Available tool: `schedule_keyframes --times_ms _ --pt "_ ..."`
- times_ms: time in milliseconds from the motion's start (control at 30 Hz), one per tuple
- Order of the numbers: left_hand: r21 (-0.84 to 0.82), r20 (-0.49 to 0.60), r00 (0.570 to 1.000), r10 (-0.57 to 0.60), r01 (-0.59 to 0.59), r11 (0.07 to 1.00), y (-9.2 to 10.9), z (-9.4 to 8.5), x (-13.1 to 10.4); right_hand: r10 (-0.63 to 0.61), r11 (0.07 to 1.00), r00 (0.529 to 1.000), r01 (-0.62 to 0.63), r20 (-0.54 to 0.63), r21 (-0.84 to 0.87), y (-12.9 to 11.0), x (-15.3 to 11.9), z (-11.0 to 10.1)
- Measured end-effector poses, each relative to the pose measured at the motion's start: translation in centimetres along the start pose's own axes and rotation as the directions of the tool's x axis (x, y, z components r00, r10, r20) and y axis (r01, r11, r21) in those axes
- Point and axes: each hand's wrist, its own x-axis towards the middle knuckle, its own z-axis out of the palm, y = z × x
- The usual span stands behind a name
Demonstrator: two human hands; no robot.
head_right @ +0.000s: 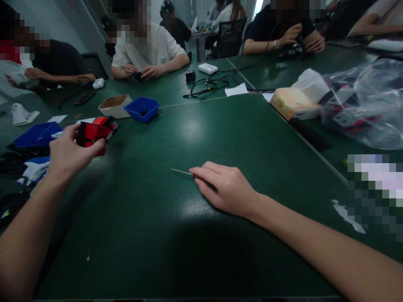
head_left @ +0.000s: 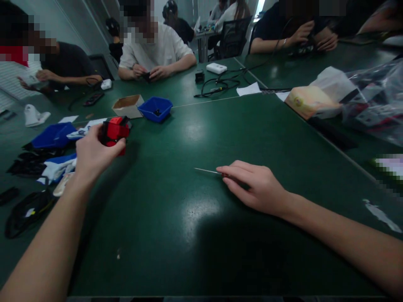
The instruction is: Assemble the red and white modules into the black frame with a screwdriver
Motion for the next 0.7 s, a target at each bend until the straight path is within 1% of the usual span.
schedule_keyframes --times_ms 33,67,100,167,233,333,533,633,700 --pt "0.164 0.037 0.999 0.003 -0.009 0.986 -0.4 -0.6 0.0 0.010 1.000 1.000 -0.010 0.009 0.020 0.1 0.0 0.1" --pt "0.290 0.084 0.996 -0.015 -0.010 0.957 -0.6 -1.1 0.0 0.018 0.999 1.000 -0.018 0.017 0.039 0.2 0.0 0.2" --pt "0.376 0.137 0.989 -0.056 0.001 0.926 -0.8 -1.5 0.0 0.025 0.998 0.999 -0.026 0.020 0.055 0.2 0.0 0.3" --pt "0.476 0.212 0.963 -0.165 0.046 0.878 -1.1 -1.9 0.0 0.040 0.996 0.999 -0.042 0.019 0.079 0.4 -0.1 0.4" --pt "0.524 0.240 0.938 -0.252 0.093 0.847 -1.2 -1.9 0.1 0.052 0.993 0.998 -0.054 0.016 0.100 0.5 -0.1 0.5" --pt "0.567 0.255 0.921 -0.295 0.105 0.817 -1.3 -1.7 0.3 0.064 0.990 0.998 -0.067 0.026 0.126 0.5 -0.1 0.5" --pt "0.602 0.318 0.910 -0.265 0.022 0.798 -0.1 -2.1 -0.2 0.055 0.988 0.998 -0.058 0.030 0.143 0.4 -0.2 0.6" --pt "0.605 0.345 0.896 -0.278 0.014 0.796 0.4 -2.4 -0.7 0.061 0.987 0.998 -0.064 0.024 0.150 0.4 -0.2 0.7" --pt "0.585 0.339 0.901 -0.272 0.024 0.811 0.5 -2.5 -0.7 0.077 0.983 0.997 -0.079 0.015 0.163 0.4 -0.1 0.8"
